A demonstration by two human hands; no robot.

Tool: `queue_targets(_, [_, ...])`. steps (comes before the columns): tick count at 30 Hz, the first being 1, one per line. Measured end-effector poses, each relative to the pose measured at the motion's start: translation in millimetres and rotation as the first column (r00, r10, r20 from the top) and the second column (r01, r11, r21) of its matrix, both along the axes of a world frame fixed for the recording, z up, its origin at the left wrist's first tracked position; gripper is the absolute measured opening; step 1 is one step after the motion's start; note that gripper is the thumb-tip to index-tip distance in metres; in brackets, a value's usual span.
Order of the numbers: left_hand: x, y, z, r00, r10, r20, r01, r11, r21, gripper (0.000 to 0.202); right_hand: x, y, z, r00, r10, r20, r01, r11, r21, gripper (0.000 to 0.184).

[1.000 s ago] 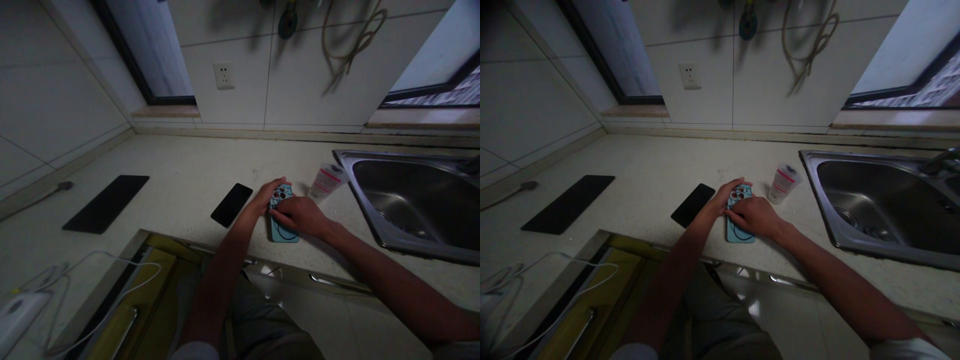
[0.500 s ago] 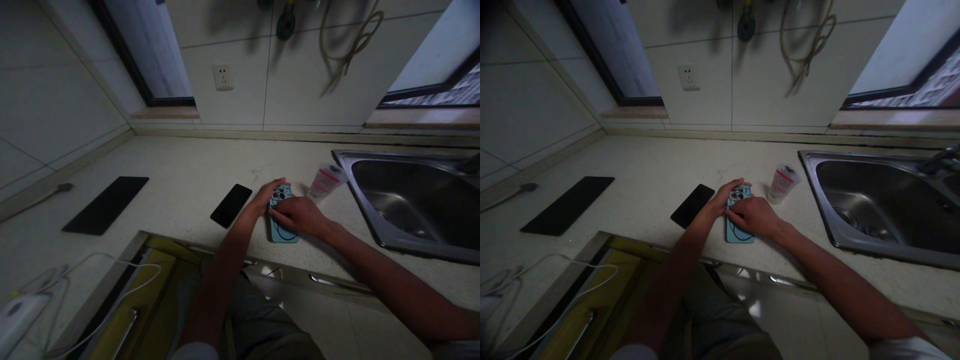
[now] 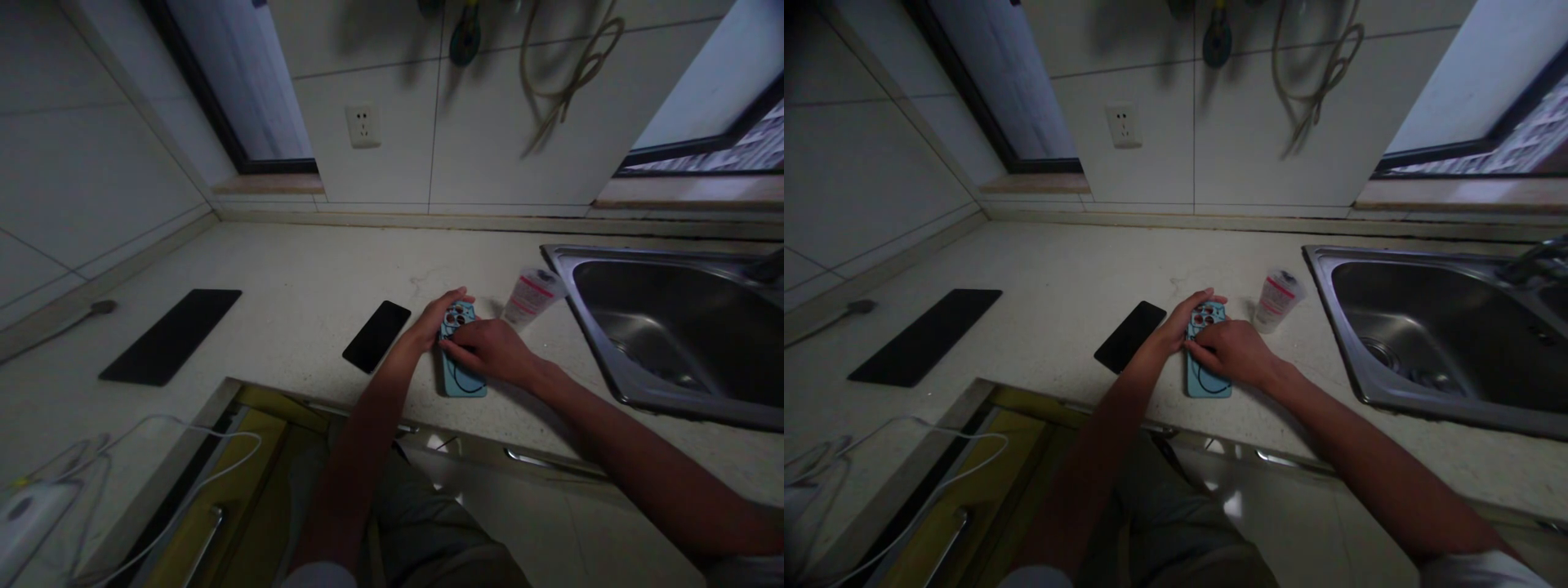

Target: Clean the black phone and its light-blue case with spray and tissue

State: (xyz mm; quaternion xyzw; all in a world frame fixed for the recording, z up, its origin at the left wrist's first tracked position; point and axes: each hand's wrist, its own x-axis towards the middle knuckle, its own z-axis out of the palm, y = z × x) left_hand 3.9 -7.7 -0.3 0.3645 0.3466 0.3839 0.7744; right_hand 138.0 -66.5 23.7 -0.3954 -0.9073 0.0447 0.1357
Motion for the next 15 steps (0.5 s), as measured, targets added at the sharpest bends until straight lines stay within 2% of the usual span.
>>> queue_targets(15, [0.7, -0.9, 1.2, 1.000, 0.002, -0.001, -0.002, 1.000, -0.009, 0.031, 0.1, -0.5, 0.9, 1.000, 0.010, 0.000, -0.010, 1.000, -0.009, 0.045])
